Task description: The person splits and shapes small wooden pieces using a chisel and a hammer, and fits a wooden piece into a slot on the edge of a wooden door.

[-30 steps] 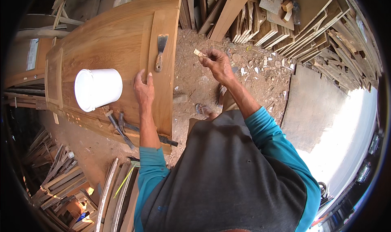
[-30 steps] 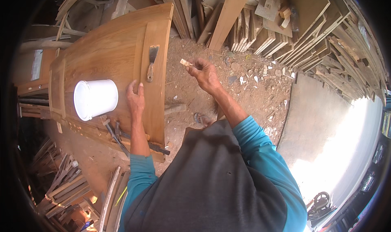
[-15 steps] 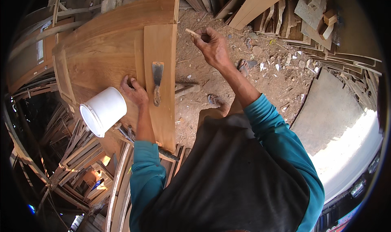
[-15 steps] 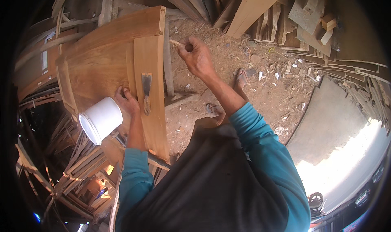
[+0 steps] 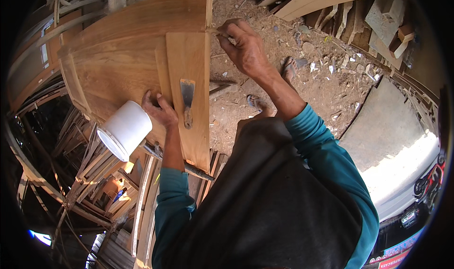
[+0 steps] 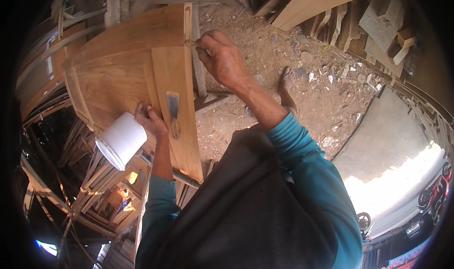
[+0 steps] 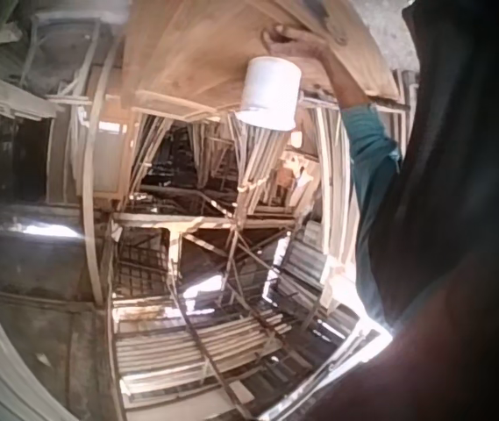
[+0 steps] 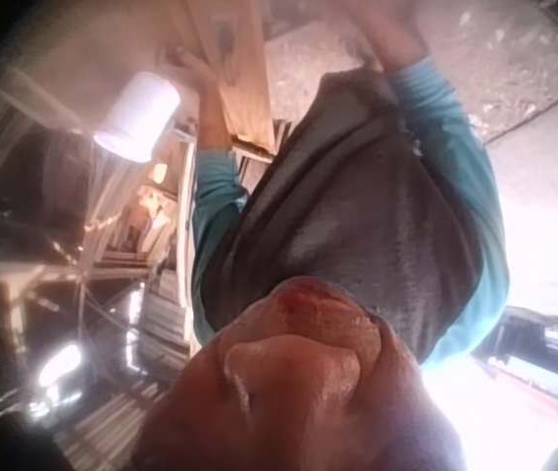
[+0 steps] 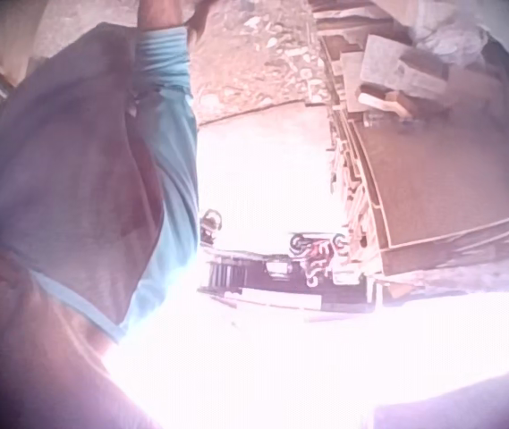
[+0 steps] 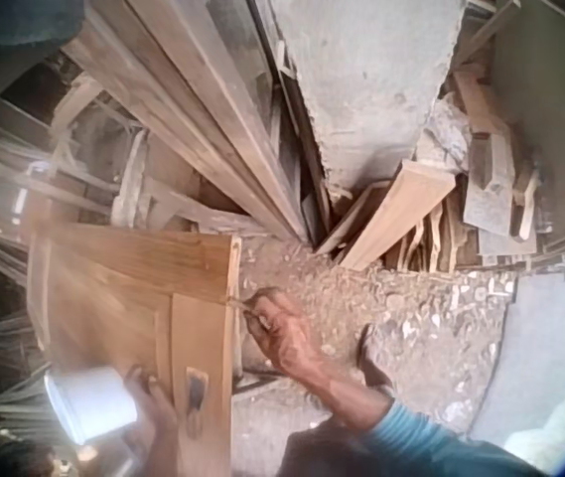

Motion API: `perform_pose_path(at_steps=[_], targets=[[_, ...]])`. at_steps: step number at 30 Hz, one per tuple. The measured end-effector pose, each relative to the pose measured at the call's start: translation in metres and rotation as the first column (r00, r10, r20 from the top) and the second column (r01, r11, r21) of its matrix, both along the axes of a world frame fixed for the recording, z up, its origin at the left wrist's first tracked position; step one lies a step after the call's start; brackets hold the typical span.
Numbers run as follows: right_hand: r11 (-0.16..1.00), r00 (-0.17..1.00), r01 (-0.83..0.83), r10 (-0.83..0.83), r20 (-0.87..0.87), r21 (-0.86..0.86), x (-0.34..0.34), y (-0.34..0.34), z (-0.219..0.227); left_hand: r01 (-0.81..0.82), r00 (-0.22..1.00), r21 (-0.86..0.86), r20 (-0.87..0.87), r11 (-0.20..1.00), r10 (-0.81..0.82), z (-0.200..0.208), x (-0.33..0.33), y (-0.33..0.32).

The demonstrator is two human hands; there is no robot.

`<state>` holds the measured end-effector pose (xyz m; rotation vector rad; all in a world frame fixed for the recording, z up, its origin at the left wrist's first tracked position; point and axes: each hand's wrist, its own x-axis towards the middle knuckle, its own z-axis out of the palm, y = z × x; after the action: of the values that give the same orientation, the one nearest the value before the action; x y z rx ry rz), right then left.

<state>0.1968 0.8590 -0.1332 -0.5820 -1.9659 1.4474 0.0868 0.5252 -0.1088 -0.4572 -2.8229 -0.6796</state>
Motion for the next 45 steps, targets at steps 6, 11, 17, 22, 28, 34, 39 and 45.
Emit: perform_pose_path(at_steps=[6,11,17,22,28,34,39,45], targets=[[0.989,0.978,-0.145,0.138,0.158,0.038,-0.004,0.021,0.022,0.033,0.999,0.04,0.004,0.999,-0.033,0.0,-0.002,-0.003],[0.965,0.979,-0.191,0.174,0.107,0.18,-0.001,0.018,0.009,0.035,0.999,-0.036,0.027,0.999,-0.034,0.002,-0.002,-0.003],[0.959,0.961,-0.271,0.264,0.086,0.084,0.002,0.028,0.004,0.013,0.999,0.052,0.049,0.999,-0.015,0.003,0.002,0.004],[0.944,0.953,-0.28,0.296,0.069,-0.174,0.001,0.022,0.001,-0.002,0.996,-0.014,0.091,1.0,0.004,0.004,0.002,-0.003],[0.976,0.972,-0.2,0.208,0.108,-0.083,-0.007,0.012,0.002,0.014,0.996,-0.018,0.091,1.0,-0.012,0.001,0.0,-0.006],[0.945,0.894,-0.308,0.326,0.308,-0.107,-0.013,0.017,0.011,0.03,0.995,-0.015,0.097,0.999,-0.029,0.002,0.002,-0.004],[0.919,0.913,-0.381,0.357,0.199,0.097,-0.02,0.024,0.006,0.041,0.999,0.025,0.024,0.999,-0.042,0.004,0.0,0.004],[0.918,0.869,-0.395,0.368,0.332,0.017,-0.022,0.023,0.02,0.024,0.998,0.041,0.056,0.999,-0.027,0.003,-0.001,0.001]])
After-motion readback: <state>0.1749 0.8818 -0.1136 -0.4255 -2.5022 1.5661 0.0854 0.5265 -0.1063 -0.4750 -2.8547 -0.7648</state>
